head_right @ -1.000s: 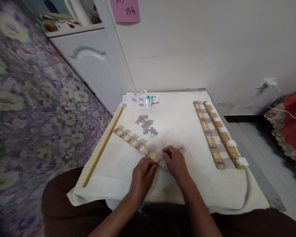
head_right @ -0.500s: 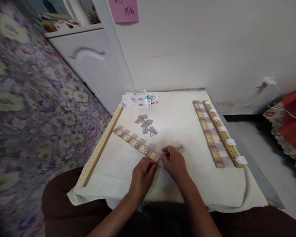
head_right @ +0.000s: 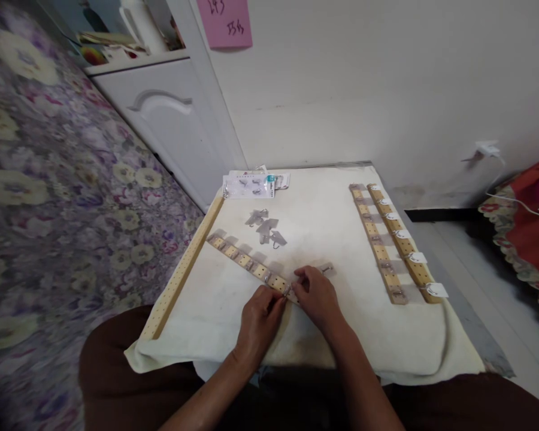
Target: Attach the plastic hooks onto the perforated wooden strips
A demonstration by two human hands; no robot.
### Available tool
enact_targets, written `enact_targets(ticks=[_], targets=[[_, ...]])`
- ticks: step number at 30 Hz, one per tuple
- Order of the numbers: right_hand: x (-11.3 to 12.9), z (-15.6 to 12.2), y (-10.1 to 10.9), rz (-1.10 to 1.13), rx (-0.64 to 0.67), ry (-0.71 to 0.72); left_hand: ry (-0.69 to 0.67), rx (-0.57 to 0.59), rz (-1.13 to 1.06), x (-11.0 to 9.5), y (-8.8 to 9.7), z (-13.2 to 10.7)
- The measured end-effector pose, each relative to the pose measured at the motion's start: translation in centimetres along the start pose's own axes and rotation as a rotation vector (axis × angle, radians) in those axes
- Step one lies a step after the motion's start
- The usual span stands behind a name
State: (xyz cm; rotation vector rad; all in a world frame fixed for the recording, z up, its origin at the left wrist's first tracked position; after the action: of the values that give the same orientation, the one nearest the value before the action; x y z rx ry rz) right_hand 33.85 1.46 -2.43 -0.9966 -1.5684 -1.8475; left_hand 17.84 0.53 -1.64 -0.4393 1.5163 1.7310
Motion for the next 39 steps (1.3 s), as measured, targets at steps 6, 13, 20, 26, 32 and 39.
enact_targets(ticks=[6, 13, 20, 26, 32, 39], targets=[[0.18, -0.06, 0.03, -0.011, 0.017, -0.01, -0.008, 0.001, 0.018, -0.03, -0.06, -0.04], [0.16, -0.06, -0.1, -0.01, 0.021, -0.03, -0.015, -0.006, 0.027, -0.07, -0.02, -0.07], [0.19, -0.01, -0.08, -0.005, 0.009, -0.027, -0.024, -0.007, 0.023, -0.12, -0.01, 0.06], [0.08, 0.01, -0.11, 0.001, 0.012, -0.033, -0.024, -0.008, 0.02, 0.02, -0.09, -0.01], [-0.27, 0.25, -0.36, 0.024, 0.029, -0.053, -0.017, -0.005, 0.025, 0.21, -0.19, -0.01], [0.1, 0.35, -0.15, 0.005, 0.06, -0.075, -0.018, 0.011, 0.032, 0.18, -0.16, 0.0]])
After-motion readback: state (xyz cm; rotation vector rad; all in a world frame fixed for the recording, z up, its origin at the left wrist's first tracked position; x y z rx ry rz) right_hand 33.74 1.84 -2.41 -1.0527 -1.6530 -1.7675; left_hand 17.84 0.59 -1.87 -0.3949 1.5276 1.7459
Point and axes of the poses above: each hand's wrist, its own z-axis towards the middle knuckle, its own y-axis out of the back of the hand, x = y × z, the point moved 2 cm from there along z, towards the middle knuckle, and after that the axes turned 4 degrees about -x, right-handed, at the moved point
